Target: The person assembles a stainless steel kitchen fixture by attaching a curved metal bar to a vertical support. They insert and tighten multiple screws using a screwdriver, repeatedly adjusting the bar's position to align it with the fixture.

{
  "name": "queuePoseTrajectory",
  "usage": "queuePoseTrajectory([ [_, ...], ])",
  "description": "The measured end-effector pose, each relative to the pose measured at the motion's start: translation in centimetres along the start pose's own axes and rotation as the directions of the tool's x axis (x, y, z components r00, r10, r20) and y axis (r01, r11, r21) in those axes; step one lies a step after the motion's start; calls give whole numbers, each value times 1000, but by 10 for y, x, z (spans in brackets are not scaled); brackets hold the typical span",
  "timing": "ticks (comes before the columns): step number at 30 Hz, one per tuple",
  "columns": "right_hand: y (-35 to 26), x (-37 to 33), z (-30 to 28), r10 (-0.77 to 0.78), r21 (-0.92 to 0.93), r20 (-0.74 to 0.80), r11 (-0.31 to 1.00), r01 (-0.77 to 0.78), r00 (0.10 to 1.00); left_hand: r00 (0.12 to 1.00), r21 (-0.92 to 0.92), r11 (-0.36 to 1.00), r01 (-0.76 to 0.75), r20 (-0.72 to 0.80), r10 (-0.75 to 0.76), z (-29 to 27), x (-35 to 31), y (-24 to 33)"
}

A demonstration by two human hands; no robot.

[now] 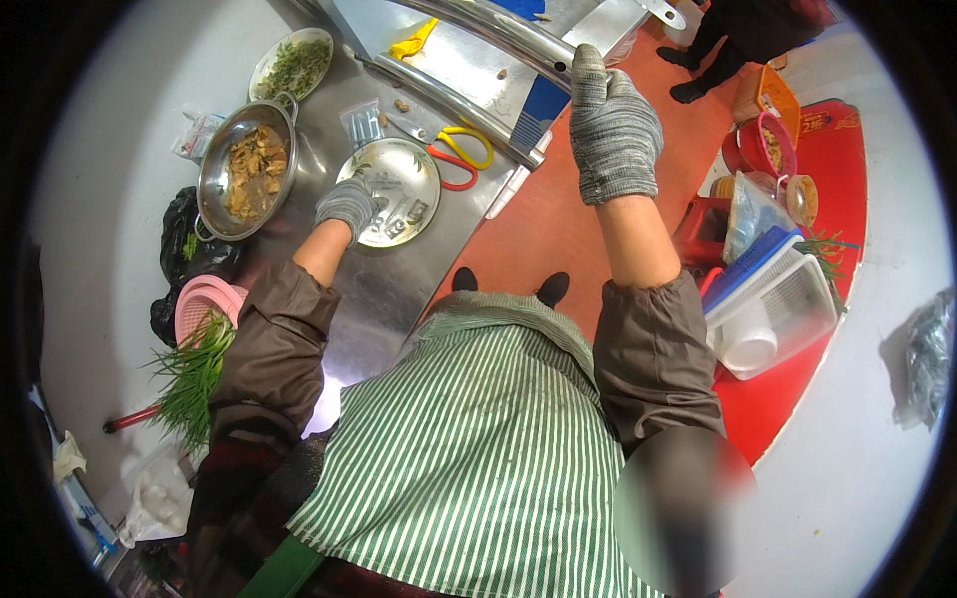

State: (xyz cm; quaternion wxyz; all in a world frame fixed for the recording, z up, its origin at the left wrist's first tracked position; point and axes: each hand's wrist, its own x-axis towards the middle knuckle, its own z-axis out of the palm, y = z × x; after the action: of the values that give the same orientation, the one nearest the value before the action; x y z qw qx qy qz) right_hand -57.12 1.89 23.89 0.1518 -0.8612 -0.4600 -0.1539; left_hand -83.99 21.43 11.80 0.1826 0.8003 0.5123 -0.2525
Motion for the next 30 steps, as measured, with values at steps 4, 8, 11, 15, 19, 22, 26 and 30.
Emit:
queuePoseTrajectory([
  [4,-2,2,-3,64,71,83,995,-70,994,984,-108,980,-167,-75,160,25,12,-11],
  [8,-5,3,-5,285,70,249,948,-311,926,992,-367,922,-120,-79,97,29,11,-7],
  [11,-5,1,-6,51,8,56,999,-52,997,969,-248,955,-164,-219,110,15,-4,-9],
  [15,1,0,1,-47,-91,-32,995,44,998,996,-921,391,10,44,79,-16,4,-47],
  [19,4,0,13,173,118,42,977,-177,984,533,242,791,-562,-626,570,-11,36,-85],
  [22,1,-1,12,-20,189,-133,981,45,991,761,456,768,-450,-253,597,16,57,-77],
  [26,-10,-1,-6,3,-109,-17,994,-5,1000,730,133,845,-517,-448,517,29,73,-50],
  [30,-24,8,-29,345,246,256,880,-406,903,814,623,664,-414,-74,576,20,75,-45],
])
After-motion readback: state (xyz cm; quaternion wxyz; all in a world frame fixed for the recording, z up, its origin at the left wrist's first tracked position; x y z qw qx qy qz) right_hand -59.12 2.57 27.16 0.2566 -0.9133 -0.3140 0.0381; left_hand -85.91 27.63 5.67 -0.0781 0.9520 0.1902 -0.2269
